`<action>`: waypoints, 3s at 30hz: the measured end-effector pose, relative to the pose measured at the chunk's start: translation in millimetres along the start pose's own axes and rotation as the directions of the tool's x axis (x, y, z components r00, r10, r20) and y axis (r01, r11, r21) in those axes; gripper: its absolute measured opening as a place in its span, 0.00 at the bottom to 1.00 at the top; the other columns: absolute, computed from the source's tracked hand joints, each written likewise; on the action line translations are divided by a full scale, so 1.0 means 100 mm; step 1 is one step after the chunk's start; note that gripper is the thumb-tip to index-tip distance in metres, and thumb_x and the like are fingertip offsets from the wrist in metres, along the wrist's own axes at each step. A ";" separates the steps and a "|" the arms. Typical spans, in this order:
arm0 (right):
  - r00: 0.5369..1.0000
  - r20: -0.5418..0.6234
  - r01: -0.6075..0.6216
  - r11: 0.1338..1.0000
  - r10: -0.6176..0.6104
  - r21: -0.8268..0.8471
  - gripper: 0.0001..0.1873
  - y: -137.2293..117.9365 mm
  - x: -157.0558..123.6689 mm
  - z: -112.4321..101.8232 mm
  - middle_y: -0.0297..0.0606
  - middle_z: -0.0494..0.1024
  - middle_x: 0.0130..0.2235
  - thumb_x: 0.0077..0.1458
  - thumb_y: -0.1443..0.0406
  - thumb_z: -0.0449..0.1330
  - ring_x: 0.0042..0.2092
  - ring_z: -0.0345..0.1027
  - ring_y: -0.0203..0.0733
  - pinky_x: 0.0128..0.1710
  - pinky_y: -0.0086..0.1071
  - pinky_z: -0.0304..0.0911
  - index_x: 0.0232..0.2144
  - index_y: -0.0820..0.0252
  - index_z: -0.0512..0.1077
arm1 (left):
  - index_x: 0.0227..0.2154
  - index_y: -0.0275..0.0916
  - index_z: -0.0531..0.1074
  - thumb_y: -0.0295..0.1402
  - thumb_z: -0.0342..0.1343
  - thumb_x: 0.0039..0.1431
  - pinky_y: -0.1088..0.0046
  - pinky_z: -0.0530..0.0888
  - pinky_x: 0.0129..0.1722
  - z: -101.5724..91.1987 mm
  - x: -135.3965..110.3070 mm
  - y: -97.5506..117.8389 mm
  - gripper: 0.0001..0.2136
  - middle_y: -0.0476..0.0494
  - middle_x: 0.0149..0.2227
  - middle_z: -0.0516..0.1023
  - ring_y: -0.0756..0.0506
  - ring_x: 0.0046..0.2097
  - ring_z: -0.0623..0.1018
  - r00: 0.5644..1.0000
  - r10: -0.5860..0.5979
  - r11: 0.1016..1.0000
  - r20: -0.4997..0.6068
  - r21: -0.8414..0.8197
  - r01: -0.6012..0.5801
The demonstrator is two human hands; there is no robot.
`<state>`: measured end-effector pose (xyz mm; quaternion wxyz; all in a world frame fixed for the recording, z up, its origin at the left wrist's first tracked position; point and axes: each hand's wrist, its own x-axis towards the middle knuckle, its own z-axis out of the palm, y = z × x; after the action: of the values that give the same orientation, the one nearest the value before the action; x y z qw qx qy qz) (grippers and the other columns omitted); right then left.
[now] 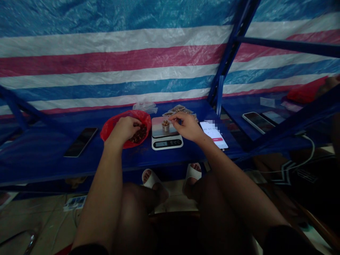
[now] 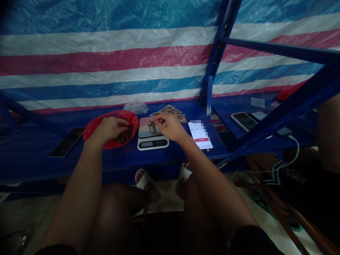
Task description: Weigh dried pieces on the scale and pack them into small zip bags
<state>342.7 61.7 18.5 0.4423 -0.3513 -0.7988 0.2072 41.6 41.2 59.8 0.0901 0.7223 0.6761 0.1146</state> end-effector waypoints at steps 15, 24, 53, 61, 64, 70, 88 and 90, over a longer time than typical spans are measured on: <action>0.999 -0.032 0.000 0.999 0.001 0.034 0.09 -0.03 0.02 0.05 0.40 0.88 0.43 0.67 0.68 0.62 0.40 0.76 0.44 0.42 0.39 0.71 0.41 0.58 0.84 | 0.37 0.45 0.91 0.28 0.68 0.57 0.64 0.83 0.50 -0.18 -0.05 -0.05 0.08 0.43 0.42 0.92 0.36 0.45 0.90 0.999 0.002 0.999 0.035 -0.045 0.000; 0.998 -0.048 0.054 0.992 -0.049 0.113 0.12 -0.21 0.05 0.16 0.41 0.86 0.44 0.66 0.65 0.65 0.40 0.77 0.44 0.43 0.41 0.76 0.50 0.57 0.83 | 0.41 0.43 0.90 0.34 0.68 0.58 0.63 0.84 0.54 -0.24 -0.17 0.28 0.10 0.43 0.44 0.92 0.38 0.46 0.89 0.986 0.113 0.891 -0.126 -0.427 -0.157; 1.000 -0.018 0.025 0.998 -0.024 0.052 0.04 -0.03 0.08 0.08 0.41 0.90 0.42 0.64 0.67 0.70 0.41 0.82 0.46 0.45 0.39 0.75 0.41 0.57 0.86 | 0.48 0.41 0.90 0.28 0.61 0.67 0.59 0.80 0.57 0.04 0.00 0.90 0.13 0.43 0.48 0.91 0.35 0.52 0.87 0.957 0.283 0.848 -0.066 -0.449 -0.282; 0.996 0.014 0.084 0.995 -0.083 -0.045 0.05 -0.04 0.07 0.06 0.40 0.89 0.44 0.66 0.67 0.69 0.47 0.81 0.50 0.52 0.46 0.73 0.39 0.53 0.86 | 0.48 0.41 0.90 0.25 0.62 0.66 0.59 0.79 0.60 0.02 -0.01 0.89 0.14 0.41 0.50 0.91 0.36 0.53 0.88 0.957 0.283 0.864 -0.070 -0.414 -0.286; 0.995 -0.006 0.095 0.994 -0.095 -0.059 0.04 -0.04 0.06 0.05 0.41 0.88 0.45 0.66 0.66 0.70 0.48 0.80 0.51 0.54 0.47 0.73 0.40 0.52 0.87 | 0.48 0.40 0.89 0.26 0.62 0.67 0.58 0.79 0.61 0.04 -0.01 0.88 0.13 0.40 0.49 0.91 0.36 0.52 0.88 0.952 0.295 0.857 -0.081 -0.419 -0.301; 0.996 0.012 0.085 0.995 -0.085 -0.050 0.08 -0.01 0.03 0.03 0.41 0.86 0.46 0.68 0.64 0.68 0.50 0.79 0.51 0.54 0.49 0.73 0.44 0.50 0.88 | 0.49 0.39 0.89 0.26 0.62 0.67 0.59 0.79 0.61 0.06 -0.01 0.88 0.13 0.38 0.51 0.90 0.36 0.53 0.87 0.957 0.279 0.865 -0.081 -0.412 -0.288; 0.998 0.015 0.061 0.998 -0.061 -0.033 0.10 -0.03 0.04 0.05 0.40 0.88 0.43 0.69 0.64 0.63 0.45 0.79 0.49 0.50 0.45 0.72 0.42 0.52 0.86 | 0.46 0.37 0.90 0.27 0.61 0.67 0.57 0.79 0.59 0.01 -0.04 0.91 0.12 0.36 0.47 0.91 0.36 0.49 0.87 0.969 0.233 0.896 -0.077 -0.371 -0.245; 0.998 0.008 0.058 0.998 -0.057 -0.032 0.10 -0.03 0.04 0.05 0.40 0.88 0.44 0.69 0.64 0.63 0.46 0.79 0.49 0.50 0.45 0.72 0.42 0.52 0.86 | 0.47 0.38 0.90 0.27 0.61 0.67 0.57 0.79 0.59 0.02 -0.03 0.90 0.13 0.37 0.47 0.91 0.36 0.49 0.87 0.969 0.231 0.888 -0.084 -0.388 -0.246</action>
<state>335.9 62.7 19.9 0.4395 -0.3345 -0.8133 0.1828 128.4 31.6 84.0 0.2072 0.7645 0.5466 0.2718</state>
